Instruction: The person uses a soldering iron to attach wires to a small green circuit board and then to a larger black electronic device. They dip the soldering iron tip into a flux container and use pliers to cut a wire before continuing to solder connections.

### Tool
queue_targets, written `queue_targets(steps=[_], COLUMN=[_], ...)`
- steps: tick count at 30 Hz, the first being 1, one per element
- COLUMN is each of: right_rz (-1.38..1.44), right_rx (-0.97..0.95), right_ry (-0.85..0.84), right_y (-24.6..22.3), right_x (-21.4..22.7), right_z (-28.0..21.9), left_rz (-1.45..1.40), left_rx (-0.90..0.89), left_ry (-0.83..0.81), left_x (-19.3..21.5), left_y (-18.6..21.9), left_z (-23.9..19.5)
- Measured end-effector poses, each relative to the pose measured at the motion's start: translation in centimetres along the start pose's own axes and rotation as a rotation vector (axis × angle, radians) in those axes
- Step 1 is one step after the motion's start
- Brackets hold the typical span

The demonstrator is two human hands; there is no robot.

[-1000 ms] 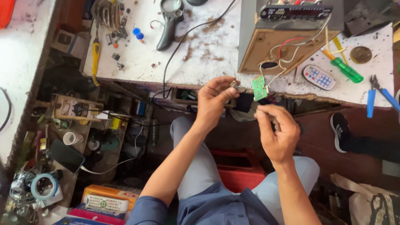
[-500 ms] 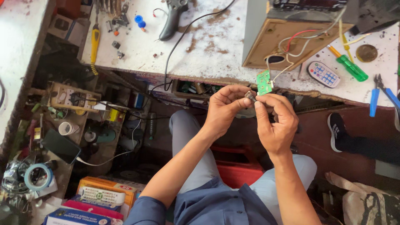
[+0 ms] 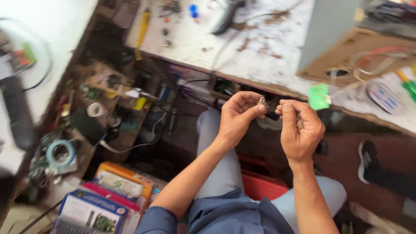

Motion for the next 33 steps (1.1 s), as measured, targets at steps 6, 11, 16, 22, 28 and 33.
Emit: queue_targets(steps=[6,11,16,22,28,33], right_rz=[-0.023,-0.123,-0.664,-0.583,0.001,0.829], right_rx=[0.252,0.612,0.465,0.473,0.312,-0.327], right_ry=[-0.333,-0.601,-0.642,-0.543,-0.096,0.06], right_y=[-2.2,-3.7,-0.2,-0.7,-2.7,4.9], right_x=[-13.5,-29.2,-40.3,-39.6,-27.3,-15.5], right_z=[3.0,4.5,6.3,7.7,4.4,-0.2], left_rz=[0.155,0.254,0.115,0.016,0.018,0.087], left_rx=[-0.152,-0.181,-0.227,-0.207,-0.192,-0.114], left_ry=[0.357,0.642,0.706,0.717,0.642,0.556], left_x=[9.7,17.5,22.2,24.5,21.9,16.9], left_y=[6.3,8.9,8.7,8.8,9.5,8.5], left_z=[-6.4,-13.5,-17.8,-18.3,-15.8,-13.2])
Point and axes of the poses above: each hand's wrist, its own z-axis towards the middle knuckle, its own x-axis out of the back of the hand, y = z × x, the point moved 7 cm from there along z, towards the middle knuckle, and after that the axes turned 5 degrees about x, right-handed, at the moved point
